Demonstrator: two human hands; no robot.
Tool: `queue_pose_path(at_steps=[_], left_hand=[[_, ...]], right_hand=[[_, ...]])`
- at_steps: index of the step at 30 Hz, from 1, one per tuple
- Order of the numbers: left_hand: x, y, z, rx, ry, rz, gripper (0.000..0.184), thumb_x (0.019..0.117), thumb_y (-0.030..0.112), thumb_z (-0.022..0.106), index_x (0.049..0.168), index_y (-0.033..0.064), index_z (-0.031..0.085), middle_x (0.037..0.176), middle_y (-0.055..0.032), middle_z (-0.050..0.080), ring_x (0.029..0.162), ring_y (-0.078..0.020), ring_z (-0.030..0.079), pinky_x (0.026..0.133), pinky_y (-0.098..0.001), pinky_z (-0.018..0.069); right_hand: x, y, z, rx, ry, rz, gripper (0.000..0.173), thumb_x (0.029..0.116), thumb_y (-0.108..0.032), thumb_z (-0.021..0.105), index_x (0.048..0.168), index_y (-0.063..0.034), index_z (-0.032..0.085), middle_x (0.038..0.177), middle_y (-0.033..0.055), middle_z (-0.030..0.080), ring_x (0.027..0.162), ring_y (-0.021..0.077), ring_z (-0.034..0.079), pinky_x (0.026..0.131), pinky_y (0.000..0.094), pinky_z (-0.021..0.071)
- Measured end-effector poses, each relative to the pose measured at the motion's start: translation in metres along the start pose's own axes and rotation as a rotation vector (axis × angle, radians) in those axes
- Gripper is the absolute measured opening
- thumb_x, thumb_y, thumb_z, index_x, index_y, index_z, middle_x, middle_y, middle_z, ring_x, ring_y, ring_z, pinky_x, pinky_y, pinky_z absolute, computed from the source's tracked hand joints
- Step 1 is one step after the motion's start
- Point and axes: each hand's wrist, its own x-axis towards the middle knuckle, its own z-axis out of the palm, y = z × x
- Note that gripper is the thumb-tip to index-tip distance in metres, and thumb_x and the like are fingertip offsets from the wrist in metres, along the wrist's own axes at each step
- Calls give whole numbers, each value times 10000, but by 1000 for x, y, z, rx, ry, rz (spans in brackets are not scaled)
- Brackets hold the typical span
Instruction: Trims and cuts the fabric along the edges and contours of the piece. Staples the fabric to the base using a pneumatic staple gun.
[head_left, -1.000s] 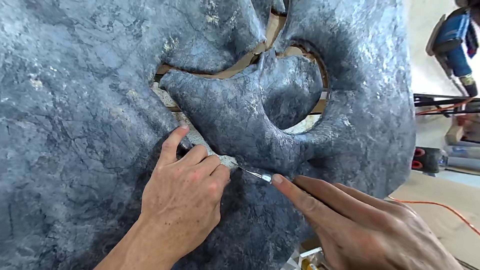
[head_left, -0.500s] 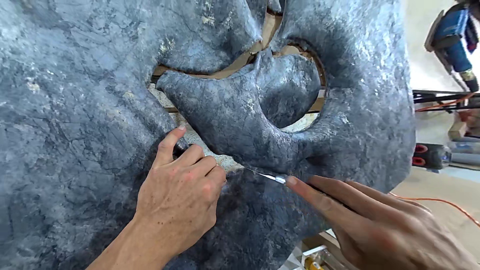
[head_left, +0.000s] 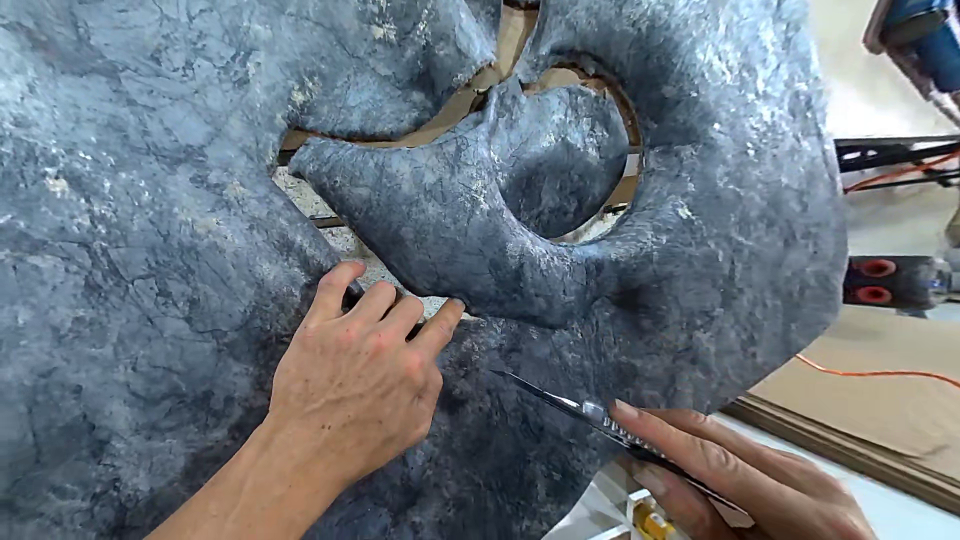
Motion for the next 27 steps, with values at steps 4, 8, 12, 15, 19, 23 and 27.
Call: queue_pose_path(at_steps=[4, 8, 12, 15, 19, 23, 27], left_hand=[[2, 1, 0, 26, -45, 10, 489, 951, 326, 423, 1351, 273, 698, 802, -12, 654, 805, -248, 615, 1050, -616, 348], [-2, 1, 0, 1, 1, 14, 380, 947, 328, 468, 1098, 187, 786, 820, -12, 672, 867, -248, 649, 1109, -602, 347], [-3, 1, 2, -5, 37, -43, 335, 919, 356, 499, 852, 154, 758, 877, -18, 694, 990, -252, 664, 1163, -599, 302], [-1, 1, 1, -5, -17, -73, 358, 914, 383, 495, 817, 149, 748, 911, -30, 707, 1066, -270, 653, 1197, -618, 239], [0, 1, 0, -7, -55, -111, 372, 907, 401, 501, 826, 141, 755, 905, -38, 714, 1050, -273, 660, 1184, -615, 261], [2, 1, 0, -26, -82, -135, 378, 924, 396, 500, 847, 131, 759, 913, -50, 710, 1035, -275, 658, 1174, -602, 279], [2, 1, 0, -39, -83, -135, 380, 930, 382, 489, 843, 122, 752, 880, -58, 699, 997, -277, 659, 1155, -595, 295]], right_hand=[[1, -6, 11, -10, 87, 58, 357, 1048, -234, 564, 1376, -116, 639, 1115, 133, 721, 940, 112, 682, 784, 236, 564], [8, -46, 29, -23, 105, 340, 418, 1064, -313, 514, 1283, 29, 609, 959, 122, 715, 782, 157, 691, 658, 349, 589], [18, -88, 76, 63, 197, 486, 433, 1013, -206, 582, 1355, 40, 484, 815, 29, 737, 609, 134, 703, 489, 368, 594], [32, -99, 111, -74, 317, 404, 617, 968, -142, 579, 1516, 86, 407, 716, 35, 672, 472, 97, 564, 416, 314, 498], [44, -91, 141, -192, 427, 360, 529, 967, -148, 519, 1457, 52, 530, 830, 68, 694, 476, 61, 530, 426, 257, 471], [49, -89, 151, -281, 457, 359, 528, 961, -162, 501, 1447, 37, 551, 847, 68, 704, 503, 65, 545, 442, 251, 467], [53, -90, 156, -311, 462, 365, 519, 956, -150, 495, 1435, 38, 562, 851, 76, 706, 508, 67, 554, 448, 249, 474]])
